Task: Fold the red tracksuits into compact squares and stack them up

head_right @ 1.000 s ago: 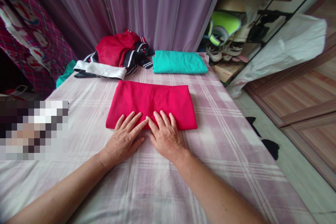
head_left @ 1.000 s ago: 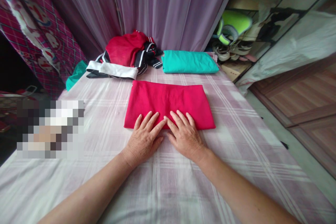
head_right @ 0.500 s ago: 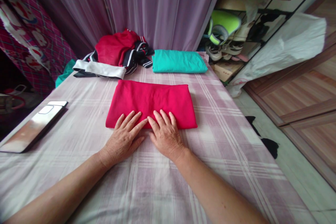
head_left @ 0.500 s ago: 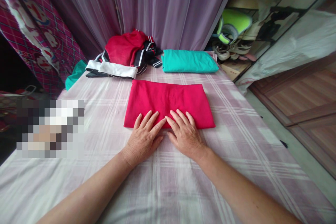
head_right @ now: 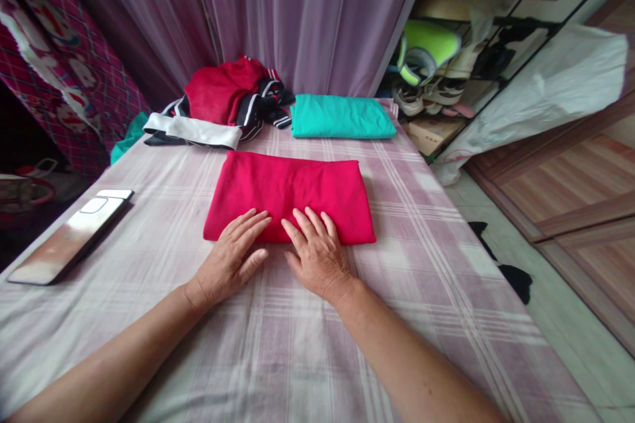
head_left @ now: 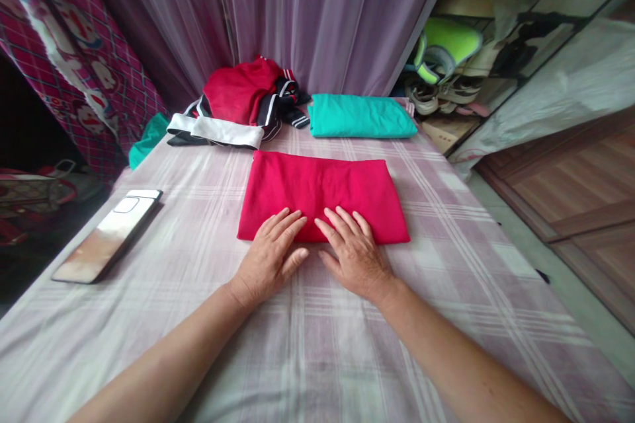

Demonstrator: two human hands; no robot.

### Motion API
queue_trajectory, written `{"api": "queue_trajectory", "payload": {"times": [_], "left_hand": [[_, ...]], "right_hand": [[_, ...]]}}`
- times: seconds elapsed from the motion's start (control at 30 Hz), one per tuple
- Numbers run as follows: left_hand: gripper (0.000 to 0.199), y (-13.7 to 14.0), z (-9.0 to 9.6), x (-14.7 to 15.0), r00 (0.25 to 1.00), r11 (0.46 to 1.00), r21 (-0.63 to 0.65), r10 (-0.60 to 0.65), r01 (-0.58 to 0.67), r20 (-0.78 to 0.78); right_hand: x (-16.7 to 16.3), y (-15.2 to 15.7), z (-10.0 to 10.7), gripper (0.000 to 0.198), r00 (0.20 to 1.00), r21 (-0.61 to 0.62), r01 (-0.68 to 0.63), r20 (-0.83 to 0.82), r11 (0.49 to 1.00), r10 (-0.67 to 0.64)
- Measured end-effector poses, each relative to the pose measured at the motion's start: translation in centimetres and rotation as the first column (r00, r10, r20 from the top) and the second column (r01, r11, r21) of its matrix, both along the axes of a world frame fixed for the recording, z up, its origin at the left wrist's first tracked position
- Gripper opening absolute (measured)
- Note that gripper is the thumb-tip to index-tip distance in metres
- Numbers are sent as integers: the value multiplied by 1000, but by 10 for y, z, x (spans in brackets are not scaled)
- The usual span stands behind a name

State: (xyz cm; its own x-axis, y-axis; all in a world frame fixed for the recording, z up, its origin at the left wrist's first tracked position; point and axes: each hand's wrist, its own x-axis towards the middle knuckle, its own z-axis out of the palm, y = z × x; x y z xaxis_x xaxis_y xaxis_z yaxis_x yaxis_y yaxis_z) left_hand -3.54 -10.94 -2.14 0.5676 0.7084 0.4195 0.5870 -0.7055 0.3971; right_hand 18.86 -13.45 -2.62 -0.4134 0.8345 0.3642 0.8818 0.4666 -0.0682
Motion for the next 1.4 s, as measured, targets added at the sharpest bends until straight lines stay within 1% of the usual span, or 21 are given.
{"api": "queue_trajectory", "payload": {"times": [0.07,0.13,0.27,0.4,0.57,0.7,0.8,0.87,0.93,1.0,1.07,1.17,1.23,1.3,1.4], "left_hand": [[46,2,2,-2,996,999,-48,-4,8,89],[43,3,3,-3,984,995,-100,27,-9,178],[49,2,3,-3,931,976,-206,136,-68,337],[52,1,5,-1,899,962,-268,167,-58,406],[53,1,9,0,889,955,-297,151,-17,432],[50,0,10,0,900,960,-278,151,-35,408],[31,1,9,1,891,970,-225,181,-92,416],[18,2,9,1,884,977,-162,194,-136,426],[10,3,9,1,881,979,-87,204,-184,426],[15,4,10,0,883,975,-18,208,-222,422],[24,5,12,-1,888,970,24,210,-240,409],[35,7,15,-2,892,963,39,229,-265,389],[40,8,17,-3,893,960,40,241,-276,380],[42,9,18,-4,896,960,40,242,-276,372],[45,10,17,-5,903,962,46,236,-270,359]], "right_hand": [[0,0,-1,54,1000,11,-2,2,1000,2],[0,1,-1,54,1000,22,-4,-1,1000,4],[0,1,-1,53,1000,30,-4,-11,1000,5],[-1,0,-1,53,1000,28,0,-19,1000,0],[0,1,-2,52,1000,36,-2,-16,999,2],[1,1,-4,51,1000,34,-11,-26,999,12],[1,2,-3,48,995,92,-38,-88,995,46],[2,3,-1,43,976,153,-55,-202,987,86],[2,5,2,36,926,201,-30,-362,979,102],[3,7,5,21,855,208,32,-513,978,82],[4,8,7,4,789,192,92,-613,977,46],[5,9,6,23,725,127,148,-688,981,-20],[5,9,6,31,704,75,163,-708,984,-63],[5,8,6,37,697,45,161,-712,986,-81],[5,8,8,44,703,39,138,-708,990,-70]]}}
